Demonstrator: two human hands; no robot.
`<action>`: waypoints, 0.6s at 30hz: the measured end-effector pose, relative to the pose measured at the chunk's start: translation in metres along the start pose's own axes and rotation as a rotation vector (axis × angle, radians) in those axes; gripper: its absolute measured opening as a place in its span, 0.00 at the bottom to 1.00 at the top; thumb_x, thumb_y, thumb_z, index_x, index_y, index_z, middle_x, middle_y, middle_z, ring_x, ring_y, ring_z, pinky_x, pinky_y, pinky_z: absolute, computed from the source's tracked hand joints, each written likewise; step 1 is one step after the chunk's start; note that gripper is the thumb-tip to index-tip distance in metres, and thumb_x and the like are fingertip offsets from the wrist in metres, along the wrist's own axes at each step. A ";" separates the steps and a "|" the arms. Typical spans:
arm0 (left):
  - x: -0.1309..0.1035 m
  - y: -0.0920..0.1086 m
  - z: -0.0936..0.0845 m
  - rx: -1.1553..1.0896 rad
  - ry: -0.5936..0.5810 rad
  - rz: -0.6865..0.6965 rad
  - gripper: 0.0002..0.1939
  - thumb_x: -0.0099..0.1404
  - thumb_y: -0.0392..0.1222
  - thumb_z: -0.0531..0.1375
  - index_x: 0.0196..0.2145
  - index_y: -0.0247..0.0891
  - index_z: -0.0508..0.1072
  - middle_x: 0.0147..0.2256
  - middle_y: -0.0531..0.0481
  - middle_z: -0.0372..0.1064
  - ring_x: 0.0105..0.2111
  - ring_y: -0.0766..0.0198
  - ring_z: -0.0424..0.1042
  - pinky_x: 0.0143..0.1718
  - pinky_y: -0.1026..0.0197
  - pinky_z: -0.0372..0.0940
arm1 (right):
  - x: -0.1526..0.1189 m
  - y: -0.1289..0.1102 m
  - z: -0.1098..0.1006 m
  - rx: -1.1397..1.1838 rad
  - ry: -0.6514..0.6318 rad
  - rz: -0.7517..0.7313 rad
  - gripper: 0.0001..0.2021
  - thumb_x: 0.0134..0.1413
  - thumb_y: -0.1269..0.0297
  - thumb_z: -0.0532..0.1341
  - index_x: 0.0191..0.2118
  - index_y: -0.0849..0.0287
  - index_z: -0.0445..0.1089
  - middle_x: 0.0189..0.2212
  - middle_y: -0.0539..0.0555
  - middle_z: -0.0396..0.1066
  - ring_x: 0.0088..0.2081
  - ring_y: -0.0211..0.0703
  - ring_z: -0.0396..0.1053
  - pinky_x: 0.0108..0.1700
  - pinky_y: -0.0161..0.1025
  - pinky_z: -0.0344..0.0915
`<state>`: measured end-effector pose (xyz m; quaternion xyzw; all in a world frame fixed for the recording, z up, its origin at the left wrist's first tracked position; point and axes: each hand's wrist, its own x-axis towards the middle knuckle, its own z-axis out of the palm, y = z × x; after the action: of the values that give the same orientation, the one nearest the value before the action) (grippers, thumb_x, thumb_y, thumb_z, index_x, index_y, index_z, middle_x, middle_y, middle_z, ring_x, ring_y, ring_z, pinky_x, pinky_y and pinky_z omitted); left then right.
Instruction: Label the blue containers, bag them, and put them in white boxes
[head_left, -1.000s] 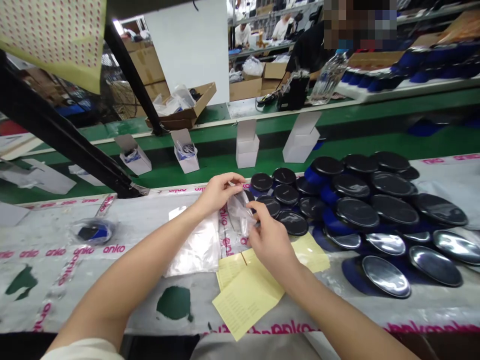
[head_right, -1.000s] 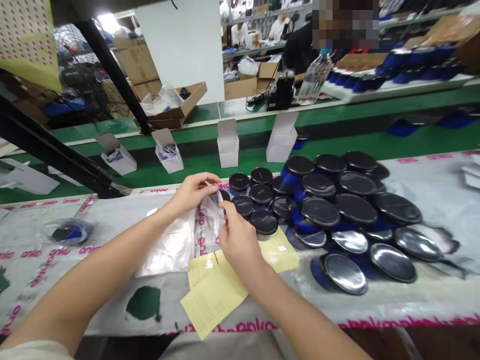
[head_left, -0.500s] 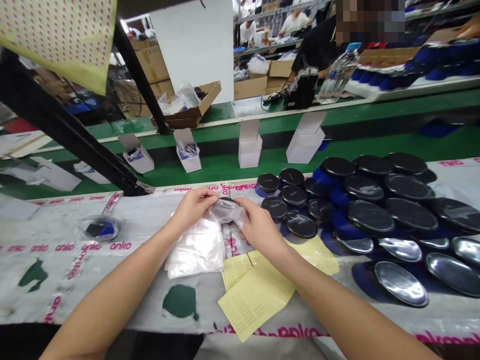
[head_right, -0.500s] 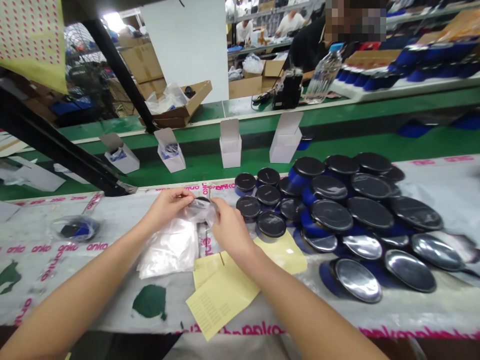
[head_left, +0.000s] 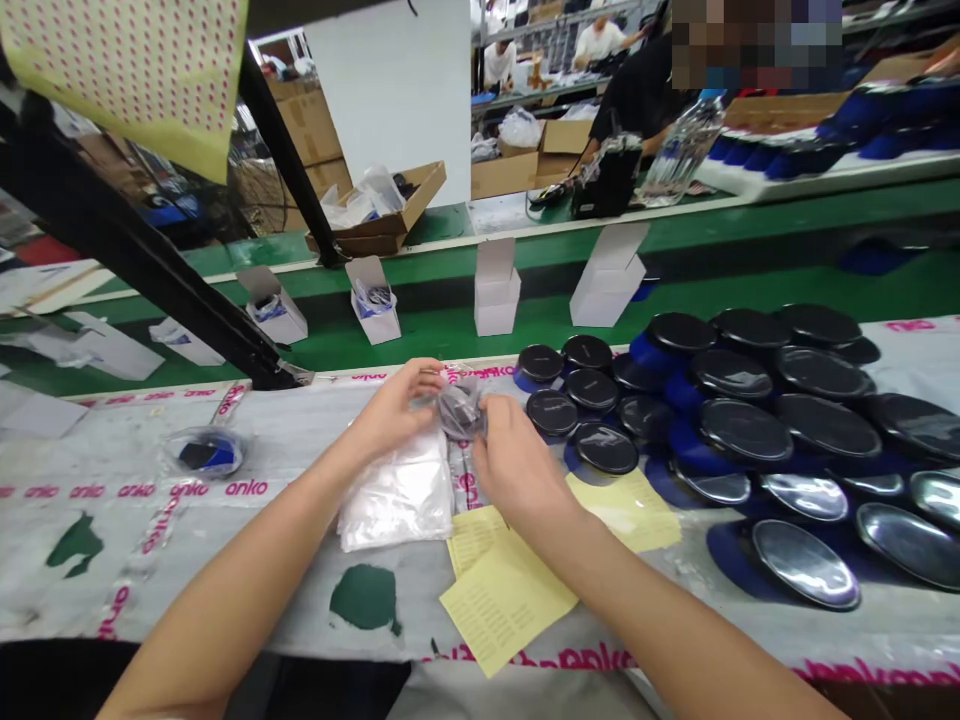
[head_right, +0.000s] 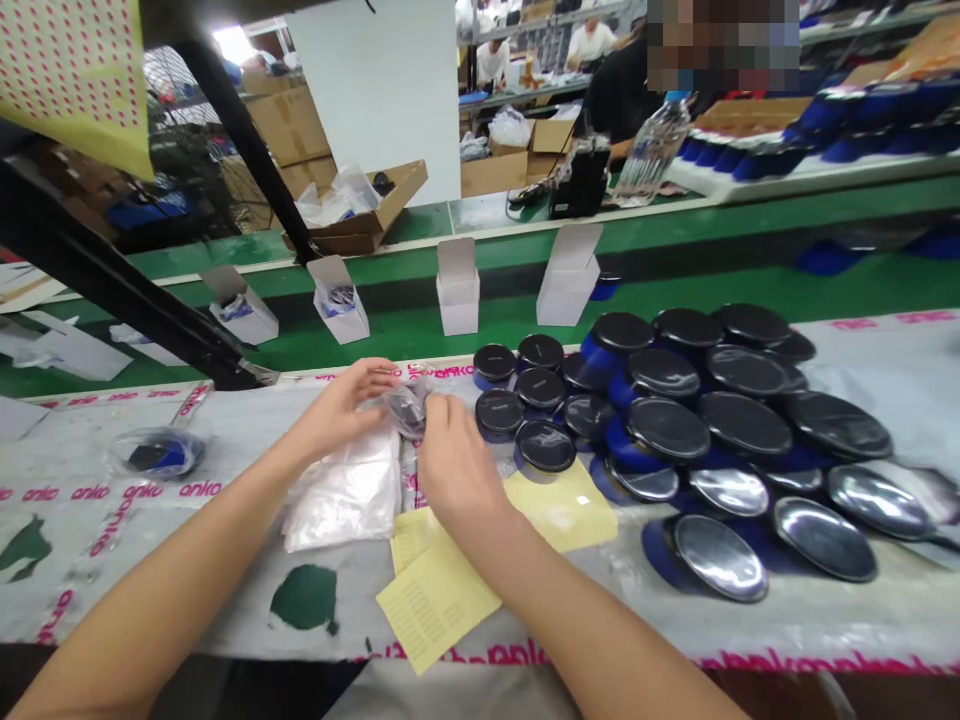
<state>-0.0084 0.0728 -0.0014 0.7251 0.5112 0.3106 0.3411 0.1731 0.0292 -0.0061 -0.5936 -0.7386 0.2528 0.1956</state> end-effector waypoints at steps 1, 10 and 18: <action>-0.003 0.001 0.001 -0.047 -0.066 0.002 0.32 0.57 0.32 0.62 0.59 0.40 0.62 0.52 0.42 0.73 0.51 0.55 0.73 0.55 0.52 0.66 | -0.001 0.001 0.002 0.011 0.006 -0.030 0.18 0.59 0.75 0.53 0.55 0.62 0.61 0.55 0.69 0.67 0.56 0.60 0.68 0.53 0.53 0.65; 0.006 0.011 0.004 -0.355 0.008 -0.273 0.42 0.65 0.48 0.64 0.70 0.45 0.47 0.64 0.32 0.60 0.47 0.57 0.75 0.48 0.53 0.69 | 0.016 0.009 -0.009 -0.001 -0.005 -0.149 0.36 0.61 0.67 0.59 0.72 0.61 0.45 0.61 0.66 0.67 0.61 0.58 0.64 0.57 0.51 0.65; 0.016 0.010 -0.001 -0.153 0.081 -0.231 0.08 0.60 0.41 0.65 0.36 0.37 0.74 0.27 0.52 0.74 0.22 0.62 0.73 0.28 0.61 0.66 | 0.042 -0.017 -0.029 -0.240 -0.049 -0.082 0.17 0.68 0.71 0.50 0.57 0.63 0.69 0.44 0.65 0.77 0.47 0.56 0.76 0.43 0.44 0.66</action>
<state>0.0008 0.0858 0.0090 0.6203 0.5795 0.3364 0.4078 0.1678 0.0710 0.0263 -0.5756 -0.7917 0.1689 0.1152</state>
